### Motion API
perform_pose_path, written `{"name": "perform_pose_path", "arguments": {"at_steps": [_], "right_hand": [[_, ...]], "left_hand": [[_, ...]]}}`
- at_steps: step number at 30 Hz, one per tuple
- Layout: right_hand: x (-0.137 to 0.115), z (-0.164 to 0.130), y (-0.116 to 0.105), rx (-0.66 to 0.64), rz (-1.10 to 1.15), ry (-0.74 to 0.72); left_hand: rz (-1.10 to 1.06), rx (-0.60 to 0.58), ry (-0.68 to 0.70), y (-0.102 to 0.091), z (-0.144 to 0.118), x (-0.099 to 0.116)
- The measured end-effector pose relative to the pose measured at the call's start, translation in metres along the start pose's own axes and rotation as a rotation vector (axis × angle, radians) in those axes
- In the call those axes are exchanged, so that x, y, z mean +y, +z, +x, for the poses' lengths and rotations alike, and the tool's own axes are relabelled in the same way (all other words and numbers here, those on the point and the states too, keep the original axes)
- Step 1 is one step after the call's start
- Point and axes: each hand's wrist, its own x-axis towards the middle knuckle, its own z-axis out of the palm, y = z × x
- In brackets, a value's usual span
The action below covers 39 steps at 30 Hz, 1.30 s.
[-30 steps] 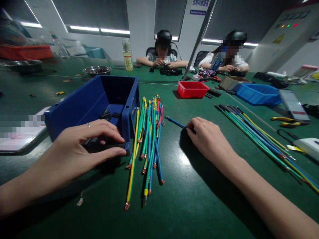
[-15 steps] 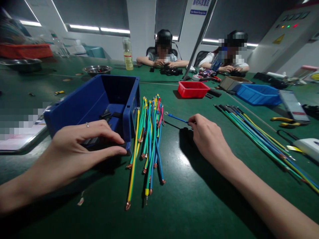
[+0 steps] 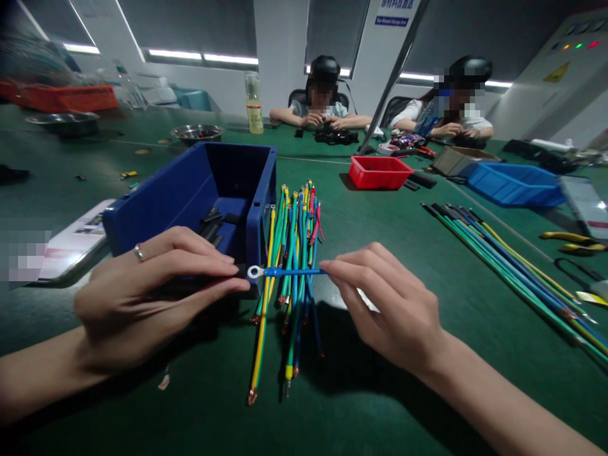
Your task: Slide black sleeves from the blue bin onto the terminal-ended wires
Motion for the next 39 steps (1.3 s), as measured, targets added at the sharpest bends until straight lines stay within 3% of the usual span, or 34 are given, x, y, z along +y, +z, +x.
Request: {"name": "perform_pose_path", "arguments": {"at_steps": [14,25,31,39], "right_hand": [[-0.0071,-0.002,0.0053,-0.006,-0.025,-0.002],[-0.0028,-0.0003,0.0047,0.074,-0.031,0.022],[-0.0022,-0.0017,0.0037,0.069,-0.031,-0.002],[-0.0001,-0.0032,0.0027,0.068,-0.038,-0.01]], "left_hand": [[0.035,-0.1,0.085,0.0053,-0.0042,-0.0083],[0.061,-0.044,-0.005,0.0083,-0.0023,-0.005],[0.055,-0.027,0.029,0.0079,-0.0018,-0.0044],[0.016,-0.09,0.063,0.0052,-0.0032,-0.0052]]}}
